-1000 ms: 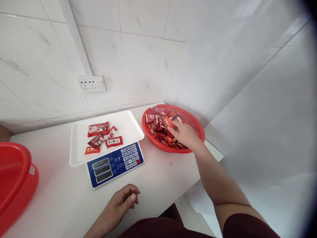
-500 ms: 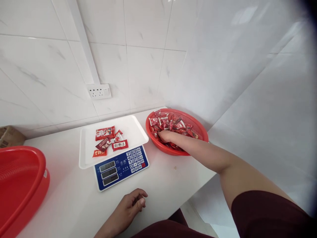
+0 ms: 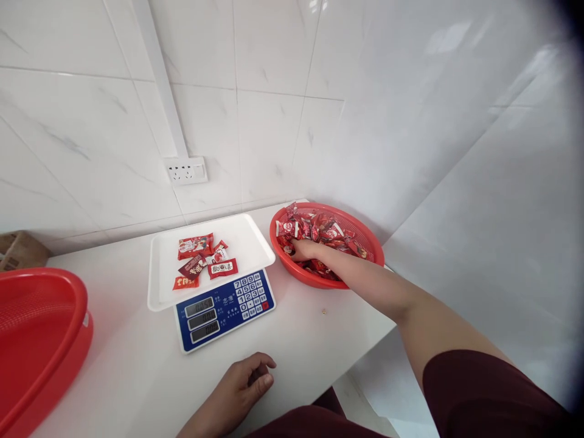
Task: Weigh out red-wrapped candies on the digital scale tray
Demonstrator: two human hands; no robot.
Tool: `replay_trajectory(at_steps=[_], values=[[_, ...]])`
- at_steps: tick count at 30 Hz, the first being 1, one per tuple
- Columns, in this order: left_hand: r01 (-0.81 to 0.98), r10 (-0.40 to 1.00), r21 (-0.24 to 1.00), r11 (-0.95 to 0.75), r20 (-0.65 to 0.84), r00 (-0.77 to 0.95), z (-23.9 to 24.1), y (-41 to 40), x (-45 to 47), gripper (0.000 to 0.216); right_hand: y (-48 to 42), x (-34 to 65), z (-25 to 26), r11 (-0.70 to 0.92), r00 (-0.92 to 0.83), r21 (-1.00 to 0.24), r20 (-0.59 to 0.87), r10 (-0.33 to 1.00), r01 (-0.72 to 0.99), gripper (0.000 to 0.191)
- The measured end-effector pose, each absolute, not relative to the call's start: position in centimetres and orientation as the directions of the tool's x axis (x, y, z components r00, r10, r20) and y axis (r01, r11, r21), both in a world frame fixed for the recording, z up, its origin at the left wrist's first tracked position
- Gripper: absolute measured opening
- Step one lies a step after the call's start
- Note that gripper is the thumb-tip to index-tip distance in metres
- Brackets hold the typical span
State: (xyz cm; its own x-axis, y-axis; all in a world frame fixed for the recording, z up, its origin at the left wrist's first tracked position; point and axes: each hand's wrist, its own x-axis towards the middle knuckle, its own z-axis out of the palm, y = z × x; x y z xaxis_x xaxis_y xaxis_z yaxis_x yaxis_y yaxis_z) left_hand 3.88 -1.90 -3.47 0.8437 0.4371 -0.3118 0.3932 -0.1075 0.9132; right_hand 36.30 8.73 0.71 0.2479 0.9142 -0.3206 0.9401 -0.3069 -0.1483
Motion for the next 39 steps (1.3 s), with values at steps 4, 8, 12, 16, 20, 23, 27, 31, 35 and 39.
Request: replay_trajectory(at_steps=[4,8,12,16,20,23,27,31,35,39], values=[[0.408,0.438,0.904,-0.127,-0.318,0.841,-3.4,-2.0,3.9,0.031,8.8,36.0,0.6,-0.363,0.294,-0.232,-0.285,0.912,0.902,0.033],[0.41,0.439,0.902,-0.134,-0.317,0.841,-3.4,-2.0,3.9,0.029,8.4,36.3,1.5,-0.423,0.327,-0.354,-0.299,0.896,0.834,0.015],[0.408,0.437,0.901,-0.149,-0.31,0.845,-3.5,-2.1,3.7,0.03,7.5,37.1,3.7,-0.417,0.307,-0.505,-0.289,0.907,0.756,0.015],[0.414,0.43,0.896,-0.158,-0.315,0.846,-3.3,-2.2,3.7,0.03,6.4,38.0,5.7,-0.398,0.254,-0.647,-0.309,0.917,0.65,0.015],[0.421,0.417,0.894,-0.156,-0.326,0.848,-3.3,-2.2,3.7,0.03,5.3,38.8,6.4,-0.39,0.199,-0.745,-0.338,0.92,0.541,0.014],[0.421,0.419,0.895,-0.15,-0.328,0.847,-3.5,-2.2,3.7,0.03,4.7,39.1,6.4,-0.384,0.186,-0.796,-0.336,0.923,0.469,0.014],[0.419,0.42,0.898,-0.136,-0.331,0.845,-3.6,-2.2,3.6,0.029,4.4,39.3,6.1,-0.379,0.149,-0.889,-0.352,0.924,0.257,0.015],[0.422,0.419,0.897,-0.132,-0.335,0.844,-3.6,-2.1,3.7,0.029,4.4,39.5,5.7,-0.403,0.166,-0.898,-0.376,0.912,0.178,0.019],[0.418,0.435,0.898,-0.134,-0.326,0.839,-3.5,-2.1,3.7,0.03,4.2,38.9,6.4,-0.363,0.242,-0.909,-0.312,0.919,0.207,0.035],[0.396,0.424,0.906,-0.151,-0.303,0.854,-3.4,-2.2,3.5,0.032,2.9,37.2,7.8,-0.237,0.333,-0.891,-0.104,0.937,0.387,0.038]])
